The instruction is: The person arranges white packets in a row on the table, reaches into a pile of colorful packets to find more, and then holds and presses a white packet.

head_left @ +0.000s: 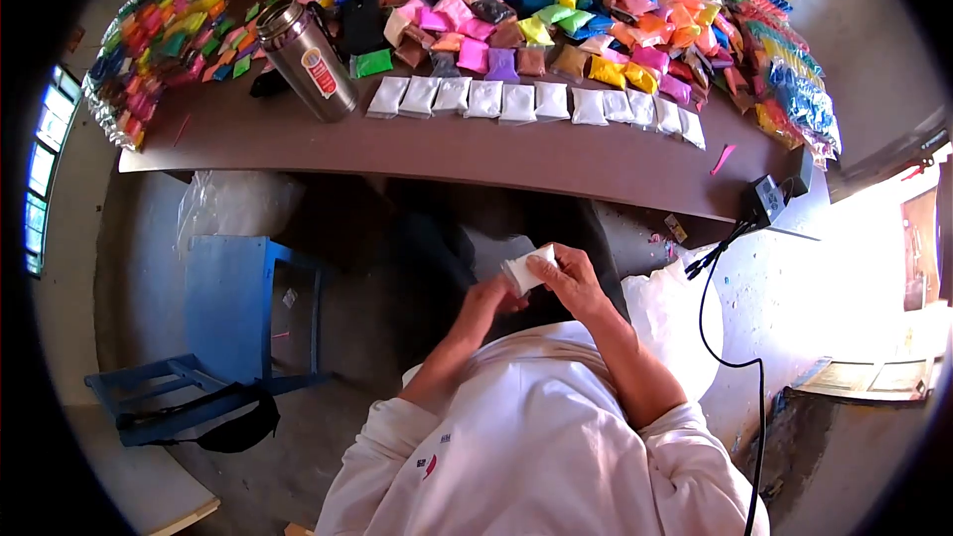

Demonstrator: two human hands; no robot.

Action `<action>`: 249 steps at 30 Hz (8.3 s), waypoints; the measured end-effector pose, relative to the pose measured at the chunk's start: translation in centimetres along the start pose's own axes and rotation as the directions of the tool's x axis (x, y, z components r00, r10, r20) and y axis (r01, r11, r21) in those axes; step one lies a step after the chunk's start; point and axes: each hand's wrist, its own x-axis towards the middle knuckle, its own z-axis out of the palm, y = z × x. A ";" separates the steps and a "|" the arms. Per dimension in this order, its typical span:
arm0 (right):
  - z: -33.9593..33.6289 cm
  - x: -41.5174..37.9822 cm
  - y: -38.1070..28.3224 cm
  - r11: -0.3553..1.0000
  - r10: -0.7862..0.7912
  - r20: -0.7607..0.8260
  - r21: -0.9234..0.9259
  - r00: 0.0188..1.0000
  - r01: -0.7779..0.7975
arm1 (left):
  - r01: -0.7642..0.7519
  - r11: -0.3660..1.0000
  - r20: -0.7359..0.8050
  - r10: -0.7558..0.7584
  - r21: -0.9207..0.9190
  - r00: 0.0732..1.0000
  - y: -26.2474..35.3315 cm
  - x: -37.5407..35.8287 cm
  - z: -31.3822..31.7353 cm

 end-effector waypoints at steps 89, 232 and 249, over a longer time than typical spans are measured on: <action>-0.5 -1.2 5.3 0.987 0.160 -0.091 0.024 0.983 -0.158 | -0.161 0.928 0.124 0.126 0.336 0.984 -1.4 -0.1 1.1; -7.4 10.0 -8.7 0.473 -0.273 -0.239 -0.877 0.932 -0.086 | -0.368 0.851 0.040 0.382 0.376 0.923 6.5 8.3 7.8; -7.0 9.3 -6.6 0.622 -0.251 -0.074 -0.776 0.965 0.102 | -0.323 0.942 0.203 0.300 0.094 0.932 6.1 7.5 7.6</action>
